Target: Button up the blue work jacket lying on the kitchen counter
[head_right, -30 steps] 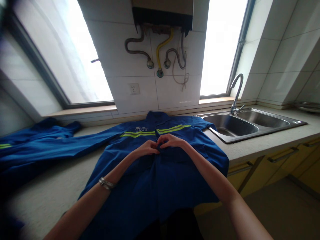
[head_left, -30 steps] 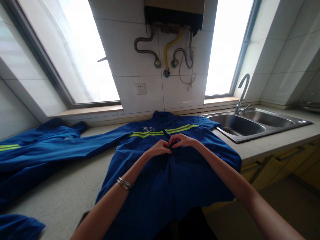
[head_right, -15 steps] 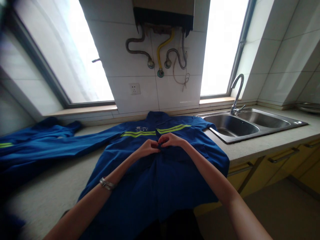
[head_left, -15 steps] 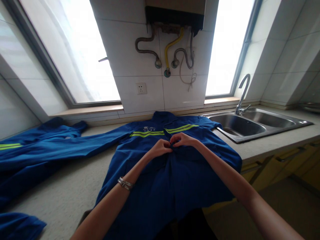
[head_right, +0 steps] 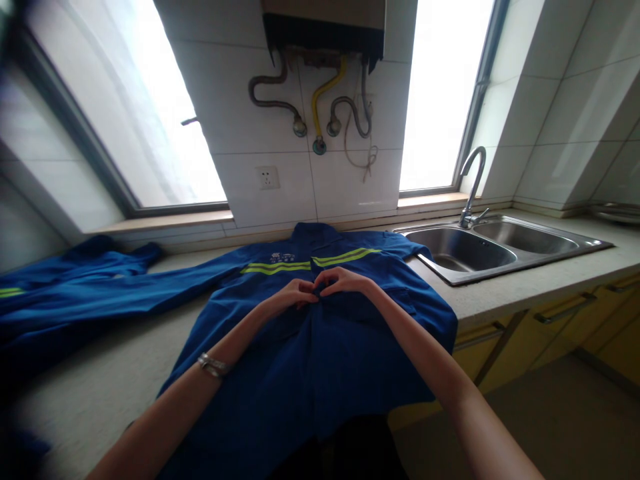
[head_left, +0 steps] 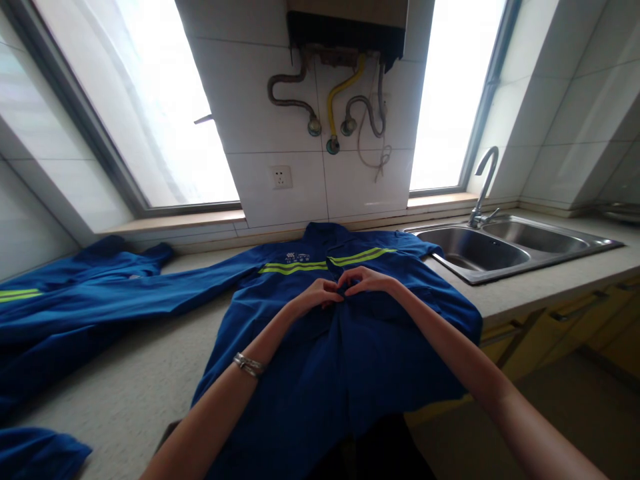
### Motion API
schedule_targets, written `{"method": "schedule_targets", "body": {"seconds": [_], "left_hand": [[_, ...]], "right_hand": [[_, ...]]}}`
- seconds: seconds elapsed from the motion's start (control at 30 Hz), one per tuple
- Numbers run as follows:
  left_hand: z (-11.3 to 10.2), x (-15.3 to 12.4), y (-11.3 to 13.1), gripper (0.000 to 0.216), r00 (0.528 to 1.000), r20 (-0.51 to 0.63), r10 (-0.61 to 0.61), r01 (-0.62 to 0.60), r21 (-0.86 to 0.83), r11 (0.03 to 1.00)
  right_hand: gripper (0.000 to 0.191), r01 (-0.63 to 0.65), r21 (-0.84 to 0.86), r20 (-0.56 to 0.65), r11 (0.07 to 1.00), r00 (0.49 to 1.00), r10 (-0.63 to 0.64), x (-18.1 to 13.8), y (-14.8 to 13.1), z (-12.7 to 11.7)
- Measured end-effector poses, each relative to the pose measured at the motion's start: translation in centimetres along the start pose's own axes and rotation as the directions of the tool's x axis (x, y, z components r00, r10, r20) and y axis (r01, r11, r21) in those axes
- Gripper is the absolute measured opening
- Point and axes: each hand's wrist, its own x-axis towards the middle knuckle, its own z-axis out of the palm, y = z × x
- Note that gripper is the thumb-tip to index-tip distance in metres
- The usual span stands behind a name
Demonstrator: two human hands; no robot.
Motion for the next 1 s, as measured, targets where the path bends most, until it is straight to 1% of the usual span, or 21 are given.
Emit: {"method": "schedule_targets", "body": {"seconds": [0.1,0.17,0.23,0.33,0.43,0.5,0.6,0.7,0.83,0.9,1.0], "left_hand": [[-0.1,0.0,0.0,0.032,0.999,0.023,-0.026,0.027,-0.026,0.999],[-0.2,0.0,0.0,0.031,0.999,0.018,-0.042,0.042,-0.037,0.998],[-0.3,0.0,0.0,0.029,0.999,0.004,-0.036,0.036,-0.043,0.998],[-0.7,0.0,0.2,0.023,0.999,-0.036,0.006,-0.008,-0.055,0.998],[-1.4,0.1,0.2,0.02,0.996,-0.066,0.065,-0.07,-0.083,0.994],[-2.0,0.1,0.2,0.02,0.991,-0.083,0.103,-0.112,-0.112,0.987],[-2.8,0.0,0.1,0.017,0.979,-0.145,0.141,-0.16,-0.13,0.979],[-3.5,-0.1,0.0,0.014,0.974,-0.184,0.136,-0.152,-0.072,0.986],[-3.8,-0.1,-0.2,0.017,0.978,-0.176,0.108,-0.101,0.046,0.994],[-3.7,0.1,-0.4,0.02,0.977,-0.183,0.111,-0.096,0.091,0.991],[-3.6,0.4,-0.8,0.022,0.973,-0.18,0.144,-0.114,0.167,0.979]], "right_hand": [[0.04,-0.028,-0.032,0.004,0.999,1.0,0.028,0.0,0.0,0.1],[0.041,-0.045,-0.039,0.004,0.998,0.999,0.045,0.0,0.1,0.3],[0.043,-0.033,-0.019,-0.01,0.999,0.999,0.033,0.0,0.0,0.6],[0.047,0.0,0.013,-0.104,1.0,0.995,0.001,-0.1,-0.3,1.0],[0.045,-0.015,-0.029,-0.217,0.999,0.976,0.008,0.0,-0.9,1.2],[0.043,-0.03,-0.073,-0.251,0.997,0.968,0.011,0.5,-1.2,1.2],[0.039,-0.024,-0.102,-0.265,0.994,0.964,-0.004,1.7,-1.3,1.2],[0.035,-0.028,-0.062,-0.243,0.998,0.97,0.012,2.9,-0.4,1.3],[0.03,-0.075,0.01,-0.212,0.997,0.974,0.075,3.3,1.2,1.8],[0.028,-0.069,-0.016,-0.219,0.997,0.974,0.064,3.1,1.7,2.1],[0.025,-0.03,-0.091,-0.249,0.995,0.969,0.007,2.8,2.3,2.5]]}}
